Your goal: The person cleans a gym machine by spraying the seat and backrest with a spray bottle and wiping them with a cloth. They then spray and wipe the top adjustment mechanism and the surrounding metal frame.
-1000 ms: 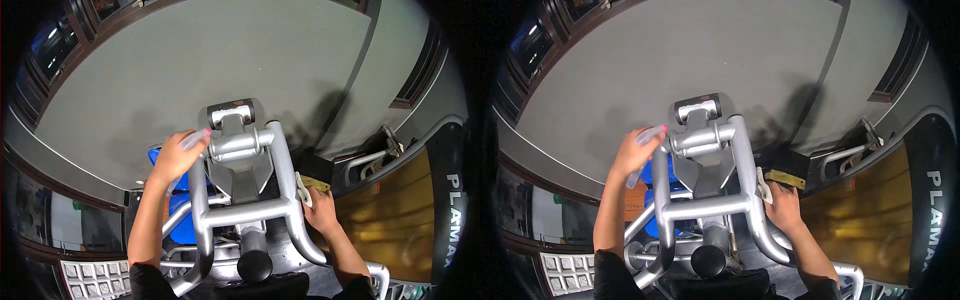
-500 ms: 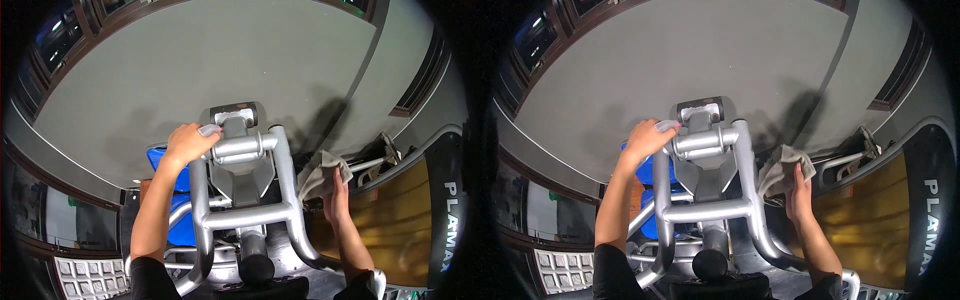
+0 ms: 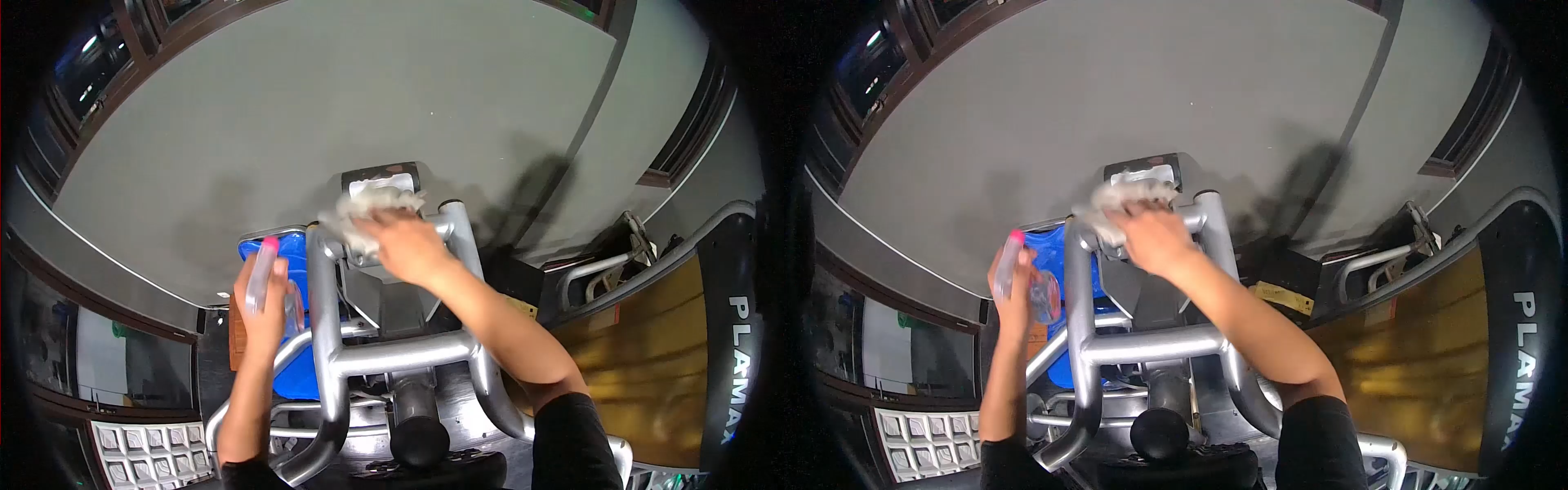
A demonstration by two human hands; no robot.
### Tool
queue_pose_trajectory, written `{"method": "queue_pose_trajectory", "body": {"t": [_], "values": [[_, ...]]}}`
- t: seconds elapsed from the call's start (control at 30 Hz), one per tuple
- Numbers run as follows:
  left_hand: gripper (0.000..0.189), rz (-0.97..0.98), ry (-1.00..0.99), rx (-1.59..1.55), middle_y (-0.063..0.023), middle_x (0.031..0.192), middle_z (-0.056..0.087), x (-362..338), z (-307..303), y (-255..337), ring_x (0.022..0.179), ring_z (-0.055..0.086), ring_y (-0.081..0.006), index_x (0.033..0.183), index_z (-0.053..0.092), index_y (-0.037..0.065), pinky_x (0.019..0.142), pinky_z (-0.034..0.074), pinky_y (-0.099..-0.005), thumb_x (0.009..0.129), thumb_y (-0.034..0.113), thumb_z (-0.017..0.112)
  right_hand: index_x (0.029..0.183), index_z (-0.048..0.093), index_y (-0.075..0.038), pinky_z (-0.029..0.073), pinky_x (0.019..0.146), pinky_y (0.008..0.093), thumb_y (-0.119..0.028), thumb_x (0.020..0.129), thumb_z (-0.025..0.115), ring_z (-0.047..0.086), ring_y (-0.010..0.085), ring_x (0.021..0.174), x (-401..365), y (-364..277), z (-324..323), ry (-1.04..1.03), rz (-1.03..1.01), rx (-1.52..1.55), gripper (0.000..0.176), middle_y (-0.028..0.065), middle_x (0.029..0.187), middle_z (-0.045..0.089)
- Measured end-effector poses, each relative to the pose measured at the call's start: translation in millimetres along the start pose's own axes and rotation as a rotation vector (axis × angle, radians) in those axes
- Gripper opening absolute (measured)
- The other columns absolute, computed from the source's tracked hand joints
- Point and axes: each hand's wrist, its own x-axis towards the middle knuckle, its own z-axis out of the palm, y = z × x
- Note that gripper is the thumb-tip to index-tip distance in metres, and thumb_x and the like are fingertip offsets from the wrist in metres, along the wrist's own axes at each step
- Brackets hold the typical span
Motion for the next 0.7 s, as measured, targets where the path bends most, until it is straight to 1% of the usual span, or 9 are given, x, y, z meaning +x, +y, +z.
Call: {"method": "queue_pose_trajectory", "body": {"t": [0.03,0.1,0.17,0.2,0.33,0.43,0.5,0.57,0.7], "values": [[0.033,-0.001,0.004,0.003,-0.0010,0.073,0.054,-14.3,-1.6,-2.9,0.062,0.053,-0.0105,0.093,0.062,0.002,0.059,0.043,-0.0257,0.096,0.034,0.064,0.124,0.064,-0.015,0.049,0.101,0.0473,-0.007,0.084,0.059,0.059,0.0377,0.120,4.3,-5.7,14.0,-0.074,-0.021,-0.120,0.042,0.0137,0.130,0.062],[0.031,0.019,0.170,-0.037,-0.0041,0.081,0.056,-39.2,2.3,-10.7,0.065,0.052,-0.0107,0.094,0.061,0.000,0.060,0.043,-0.0269,0.097,0.031,0.061,0.121,0.065,-0.015,0.052,0.096,0.0476,-0.009,0.084,0.058,0.062,0.0363,0.116,18.7,-2.1,16.9,-0.140,0.078,-0.032,0.038,0.0134,0.123,0.066],[0.029,0.069,0.159,0.081,-0.0076,0.088,0.056,-55.3,1.0,-27.8,0.074,0.054,-0.0138,0.094,0.059,-0.001,0.066,0.044,-0.0298,0.095,0.028,0.061,0.115,0.066,-0.012,0.052,0.093,0.0484,-0.012,0.086,0.056,0.064,0.0364,0.110,34.6,-0.1,-1.0,-0.440,0.257,0.118,0.031,0.0165,0.112,0.069],[0.025,-0.062,0.140,-0.029,-0.0108,0.091,0.057,-58.5,3.1,-16.8,0.081,0.056,-0.0192,0.093,0.058,-0.001,0.073,0.045,-0.0332,0.092,0.023,0.064,0.111,0.066,-0.008,0.052,0.091,0.0490,-0.011,0.086,0.057,0.065,0.0371,0.105,36.9,8.7,7.6,-0.422,0.223,0.156,0.026,0.0181,0.105,0.070],[0.017,0.128,0.135,0.175,-0.0141,0.094,0.057,-70.0,12.1,-28.6,0.085,0.055,-0.0245,0.094,0.058,0.000,0.079,0.045,-0.0349,0.087,0.011,0.069,0.107,0.068,-0.007,0.052,0.092,0.0471,-0.010,0.085,0.061,0.065,0.0370,0.106,59.1,29.9,33.4,-0.410,0.147,0.137,0.023,0.0164,0.106,0.070],[0.017,-0.006,0.196,0.118,-0.0141,0.094,0.057,-85.6,11.7,-38.2,0.086,0.055,-0.0248,0.094,0.058,0.000,0.081,0.044,-0.0354,0.087,0.010,0.070,0.106,0.069,-0.008,0.052,0.094,0.0460,-0.013,0.087,0.062,0.065,0.0356,0.107,74.7,45.1,59.2,-0.402,0.197,0.032,0.022,0.0181,0.107,0.070],[0.017,0.011,0.212,0.146,-0.0137,0.094,0.056,-93.8,11.8,-40.2,0.087,0.055,-0.0249,0.094,0.058,0.001,0.081,0.044,-0.0356,0.087,0.009,0.071,0.110,0.069,-0.009,0.052,0.094,0.0467,-0.011,0.088,0.061,0.065,0.0369,0.109,82.3,51.7,71.4,-0.393,0.252,-0.020,0.024,0.0193,0.113,0.069],[0.017,-0.026,0.180,0.192,-0.0128,0.095,0.056,-107.3,13.3,-43.0,0.087,0.055,-0.0247,0.094,0.058,0.001,0.081,0.044,-0.0356,0.087,0.010,0.071,0.115,0.068,-0.012,0.053,0.092,0.0487,-0.007,0.087,0.060,0.063,0.0395,0.113,88.3,50.5,72.0,-0.305,0.440,-0.079,0.030,0.0187,0.119,0.066],[0.019,-0.139,0.195,0.167,-0.0117,0.095,0.055,-111.6,11.6,-41.9,0.087,0.053,-0.0238,0.093,0.057,0.002,0.083,0.043,-0.0353,0.088,0.011,0.072,0.120,0.065,-0.011,0.051,0.096,0.0480,-0.005,0.087,0.059,0.056,0.0408,0.122,89.5,49.4,69.8,-0.291,0.442,-0.091,0.034,0.0164,0.130,0.059]]}}
